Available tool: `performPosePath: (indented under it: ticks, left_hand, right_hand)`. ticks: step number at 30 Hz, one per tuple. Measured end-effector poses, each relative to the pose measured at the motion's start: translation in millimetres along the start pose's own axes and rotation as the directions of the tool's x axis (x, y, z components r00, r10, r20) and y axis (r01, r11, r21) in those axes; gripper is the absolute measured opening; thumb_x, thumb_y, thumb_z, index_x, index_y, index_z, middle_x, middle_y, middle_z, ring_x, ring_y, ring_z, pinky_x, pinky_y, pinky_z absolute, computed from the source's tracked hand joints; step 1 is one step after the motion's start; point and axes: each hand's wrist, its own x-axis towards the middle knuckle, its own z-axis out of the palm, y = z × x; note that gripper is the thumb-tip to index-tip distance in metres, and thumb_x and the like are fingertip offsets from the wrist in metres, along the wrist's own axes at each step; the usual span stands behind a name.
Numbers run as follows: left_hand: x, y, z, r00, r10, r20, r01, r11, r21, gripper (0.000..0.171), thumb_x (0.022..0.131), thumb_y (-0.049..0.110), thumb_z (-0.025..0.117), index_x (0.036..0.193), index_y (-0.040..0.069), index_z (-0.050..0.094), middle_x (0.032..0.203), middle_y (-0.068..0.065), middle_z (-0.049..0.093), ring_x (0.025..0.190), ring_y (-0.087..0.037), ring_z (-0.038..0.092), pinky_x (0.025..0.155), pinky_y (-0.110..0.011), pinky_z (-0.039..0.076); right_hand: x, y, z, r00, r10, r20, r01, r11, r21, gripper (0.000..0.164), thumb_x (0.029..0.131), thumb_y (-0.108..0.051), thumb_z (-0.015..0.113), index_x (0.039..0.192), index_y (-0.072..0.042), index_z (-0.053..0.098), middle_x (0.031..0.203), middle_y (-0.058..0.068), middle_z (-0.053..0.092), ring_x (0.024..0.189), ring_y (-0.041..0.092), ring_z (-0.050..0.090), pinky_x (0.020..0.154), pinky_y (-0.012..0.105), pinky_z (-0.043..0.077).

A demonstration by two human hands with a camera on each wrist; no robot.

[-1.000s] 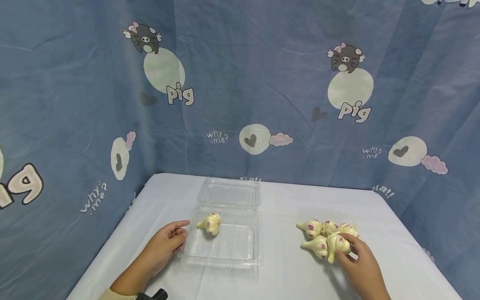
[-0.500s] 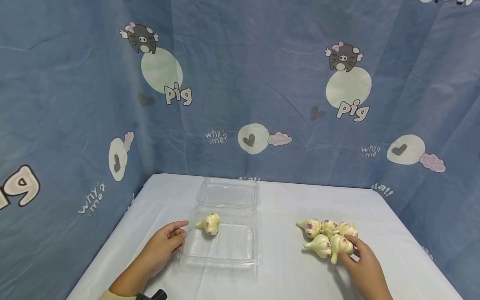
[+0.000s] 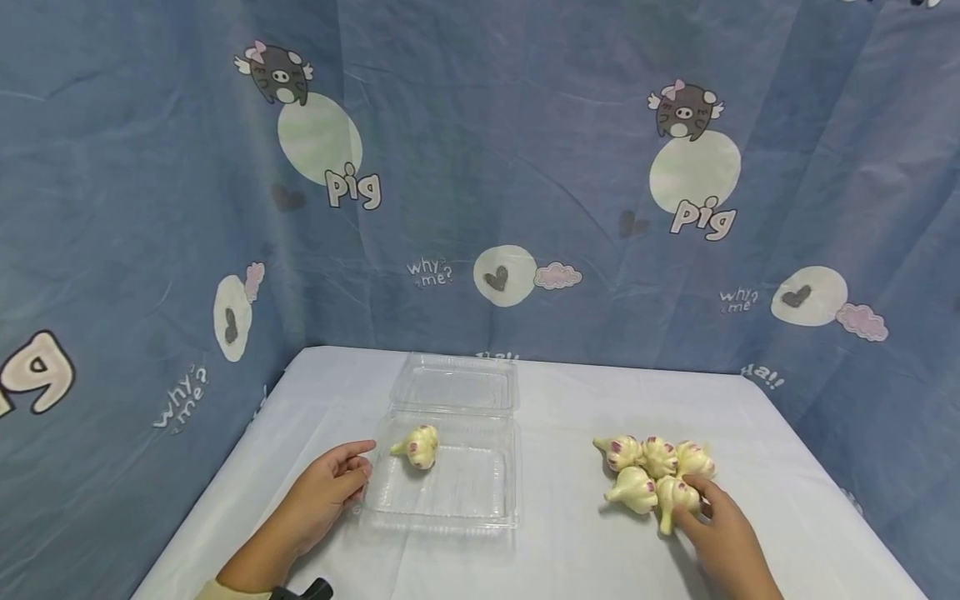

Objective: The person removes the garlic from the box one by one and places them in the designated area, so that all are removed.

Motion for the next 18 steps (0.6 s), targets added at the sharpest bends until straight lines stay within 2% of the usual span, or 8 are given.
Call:
performPosePath:
  ticks: [10,18]
  left_hand:
    - [-0.5,0.3,0.2,1.000,0.007,-0.002,-0.007,1.000,0.001,0.053,0.100,-0.002,0.055,0.152,-0.006,0.043,0.098,-0.004,0.056,0.072,-0.009,0.050,0.060,-0.021,0.046]
    - [0.6,-3.7,0.2,1.000,0.001,-0.011,-0.001,1.000,0.007,0.055,0.101,-0.001,0.056,0.153,-0.005,0.042,0.099,-0.004,0.056,0.073,-0.010,0.050,0.061,-0.022,0.046]
  right_hand:
    - [0.3,0.6,4.5,0.999,0.043,0.022,-0.043,0.999,-0.017,0.064,0.102,-0.041,0.063,0.154,-0.006,0.045,0.159,0.032,0.039,0.137,0.054,0.050,0.103,0.068,0.047]
    - [0.2,2.5,7.6,1.000,-0.002,0.031,0.002,1.000,0.009,0.064,0.102,-0.039,0.066,0.153,-0.007,0.044,0.160,0.030,0.039,0.138,0.051,0.051,0.108,0.069,0.042]
